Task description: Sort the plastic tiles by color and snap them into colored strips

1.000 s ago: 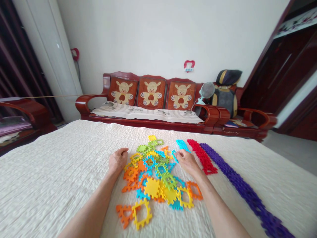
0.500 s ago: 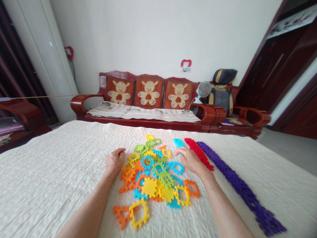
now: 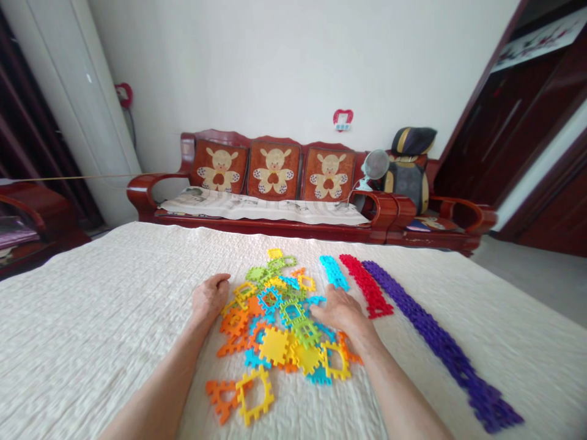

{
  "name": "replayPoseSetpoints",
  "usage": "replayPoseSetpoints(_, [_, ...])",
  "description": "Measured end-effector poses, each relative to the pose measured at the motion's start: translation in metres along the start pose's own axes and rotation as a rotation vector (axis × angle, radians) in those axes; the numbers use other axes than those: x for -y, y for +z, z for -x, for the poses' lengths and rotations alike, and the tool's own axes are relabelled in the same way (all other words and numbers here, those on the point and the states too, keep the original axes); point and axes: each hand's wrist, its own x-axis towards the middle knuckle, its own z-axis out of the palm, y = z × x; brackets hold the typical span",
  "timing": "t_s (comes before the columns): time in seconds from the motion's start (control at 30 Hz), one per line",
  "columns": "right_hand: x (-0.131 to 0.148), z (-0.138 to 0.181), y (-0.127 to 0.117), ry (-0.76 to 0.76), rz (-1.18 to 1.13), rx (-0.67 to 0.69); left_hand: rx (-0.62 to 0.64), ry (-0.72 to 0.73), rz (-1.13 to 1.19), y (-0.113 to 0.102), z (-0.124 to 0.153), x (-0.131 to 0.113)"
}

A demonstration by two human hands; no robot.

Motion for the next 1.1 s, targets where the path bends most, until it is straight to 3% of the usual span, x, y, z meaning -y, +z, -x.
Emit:
replayPoseSetpoints(0.27, [-0.01,-0.006,0.01,-0.068,-0.051,-0.019,0.035,-0.021,-0.011,0.001,-0.002,0.001])
replayPoseSetpoints(0.43, [-0.016,-0.008,0.003,-0.06,-0.079,0.029,0.043,-0.02,-0.021,0.002,-0.002,0.003])
replayPoseSetpoints(0.57, [-0.033,-0.019,-0.006,0.011,-0.116,-0.208,0.045,-0.022,-0.033,0.001,-0.002,0.002])
replayPoseSetpoints(0.7, [-0.048,-0.033,0.001,0.062,-0.143,-0.426,0.046,-0.022,-0.033,0.0,-0.002,0.001])
replayPoseSetpoints(0.87, [-0.051,-0.038,0.018,0.078,-0.125,-0.424,0.038,-0.011,-0.041,0.002,-0.003,0.003])
replayPoseSetpoints(1.1, [-0.052,-0.04,0.023,0.081,-0.117,-0.417,0.042,-0.024,-0.046,0.001,-0.002,0.002])
